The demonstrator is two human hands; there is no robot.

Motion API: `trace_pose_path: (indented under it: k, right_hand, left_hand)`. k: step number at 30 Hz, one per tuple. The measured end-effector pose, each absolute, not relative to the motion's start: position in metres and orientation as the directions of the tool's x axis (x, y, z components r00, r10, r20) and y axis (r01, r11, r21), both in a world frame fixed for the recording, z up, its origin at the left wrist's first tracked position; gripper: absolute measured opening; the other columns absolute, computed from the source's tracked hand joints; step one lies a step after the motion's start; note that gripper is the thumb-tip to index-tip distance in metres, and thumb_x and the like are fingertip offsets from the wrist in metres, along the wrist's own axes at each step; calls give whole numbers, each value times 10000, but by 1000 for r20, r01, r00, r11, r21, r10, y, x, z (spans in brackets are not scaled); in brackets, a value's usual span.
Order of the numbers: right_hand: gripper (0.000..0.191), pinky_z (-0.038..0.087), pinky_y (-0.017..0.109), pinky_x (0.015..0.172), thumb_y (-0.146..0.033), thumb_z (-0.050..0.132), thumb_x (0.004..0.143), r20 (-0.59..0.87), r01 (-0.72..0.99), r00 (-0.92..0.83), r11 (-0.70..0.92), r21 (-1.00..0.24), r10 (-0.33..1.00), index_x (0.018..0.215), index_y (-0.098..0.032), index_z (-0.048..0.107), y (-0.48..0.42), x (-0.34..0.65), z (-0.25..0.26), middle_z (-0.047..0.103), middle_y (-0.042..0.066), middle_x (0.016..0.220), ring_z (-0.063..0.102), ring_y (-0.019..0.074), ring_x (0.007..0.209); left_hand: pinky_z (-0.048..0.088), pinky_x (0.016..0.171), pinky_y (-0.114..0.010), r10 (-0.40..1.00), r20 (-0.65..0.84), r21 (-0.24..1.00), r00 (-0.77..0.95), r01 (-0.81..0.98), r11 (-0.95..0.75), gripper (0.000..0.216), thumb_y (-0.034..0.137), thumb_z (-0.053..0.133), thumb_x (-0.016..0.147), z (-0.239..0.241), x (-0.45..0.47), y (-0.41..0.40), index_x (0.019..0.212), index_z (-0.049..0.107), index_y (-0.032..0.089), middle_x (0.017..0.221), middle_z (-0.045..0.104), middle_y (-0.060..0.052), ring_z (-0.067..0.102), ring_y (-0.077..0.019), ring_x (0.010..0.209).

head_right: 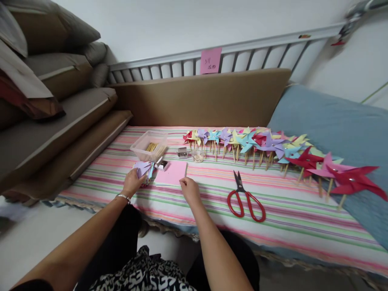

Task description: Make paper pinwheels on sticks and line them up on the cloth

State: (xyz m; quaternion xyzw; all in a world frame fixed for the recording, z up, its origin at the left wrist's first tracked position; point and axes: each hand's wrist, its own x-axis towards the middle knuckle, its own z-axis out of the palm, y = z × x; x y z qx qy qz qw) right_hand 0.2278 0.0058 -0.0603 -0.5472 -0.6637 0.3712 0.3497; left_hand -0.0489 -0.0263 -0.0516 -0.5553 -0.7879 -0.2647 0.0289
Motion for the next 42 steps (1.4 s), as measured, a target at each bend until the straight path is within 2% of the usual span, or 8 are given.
trace_pose_path:
  k: [3, 8, 14, 22, 27, 33, 37, 42]
  right_hand:
    - [179, 468, 281, 710, -213, 525, 751, 54, 474, -169, 129, -871, 984, 770, -196, 702, 5, 226, -60, 731, 38, 797, 663, 196, 763]
    - [180, 464, 276, 687, -214, 527, 749, 51, 472, -182, 133, -872, 982, 774, -182, 702, 4, 227, -60, 731, 48, 791, 663, 194, 745]
    - [184, 462, 279, 671, -231, 522, 754, 64, 458, -169, 136, -879, 983, 770, -195, 701, 4, 230, -61, 727, 32, 761, 656, 190, 716]
    - [173, 475, 280, 687, -218, 533, 748, 77, 446, -159, 141, -884, 984, 764, -202, 705, 3, 234, -59, 731, 31, 778, 660, 189, 731]
    - [169, 471, 275, 690, -209, 538, 755, 73, 451, -149, 134, -883, 986, 775, -202, 705, 1, 240, -60, 733, 32, 798, 662, 184, 735]
    - [172, 464, 268, 655, -226, 537, 758, 62, 459, -149, 124, -880, 987, 781, -194, 705, -1, 246, -60, 731, 36, 777, 659, 185, 716]
    - [175, 458, 271, 660, -237, 532, 759, 58, 470, -153, 124, -874, 987, 764, -200, 703, 0, 248, -60, 733, 33, 786, 660, 189, 727]
    - [180, 457, 271, 673, -231, 530, 758, 53, 485, -162, 126, -866, 985, 764, -199, 707, 0, 247, -61, 733, 38, 792, 662, 191, 737]
  left_hand:
    - [414, 863, -380, 867, 311, 397, -388, 882, 252, 421, 403, 599, 725, -56, -50, -29, 1034, 598, 117, 1001, 658, -154, 592, -279, 953]
    - [388, 919, -346, 877, 301, 441, -375, 870, 220, 358, 341, 542, 778, -57, -55, -33, 1045, 623, 117, 1049, 664, -147, 578, -251, 1013]
    - [403, 891, -332, 871, 268, 515, -411, 826, 231, 376, 388, 525, 780, -60, -62, -28, 980, 663, 101, 1015, 681, -145, 595, -243, 972]
    - [443, 840, -321, 838, 216, 632, -502, 726, 272, 376, 383, 621, 698, -62, -63, -24, 965, 667, 122, 995, 692, -115, 618, -228, 923]
    - [447, 874, -346, 831, 217, 678, -513, 692, 250, 357, 342, 640, 685, -61, -61, -26, 961, 668, 118, 1027, 686, -133, 616, -231, 952]
    - [491, 800, -327, 816, 194, 720, -544, 644, 259, 307, 274, 587, 722, -58, -67, -25, 975, 666, 119, 973, 706, -116, 645, -216, 895]
    - [505, 775, -315, 821, 208, 701, -532, 666, 254, 330, 234, 568, 727, -54, -79, -29, 1024, 652, 118, 950, 711, -107, 655, -201, 863]
    - [469, 855, -329, 876, 243, 571, -416, 792, 217, 297, 229, 612, 676, -55, -82, -38, 948, 681, 133, 965, 700, -99, 630, -221, 915]
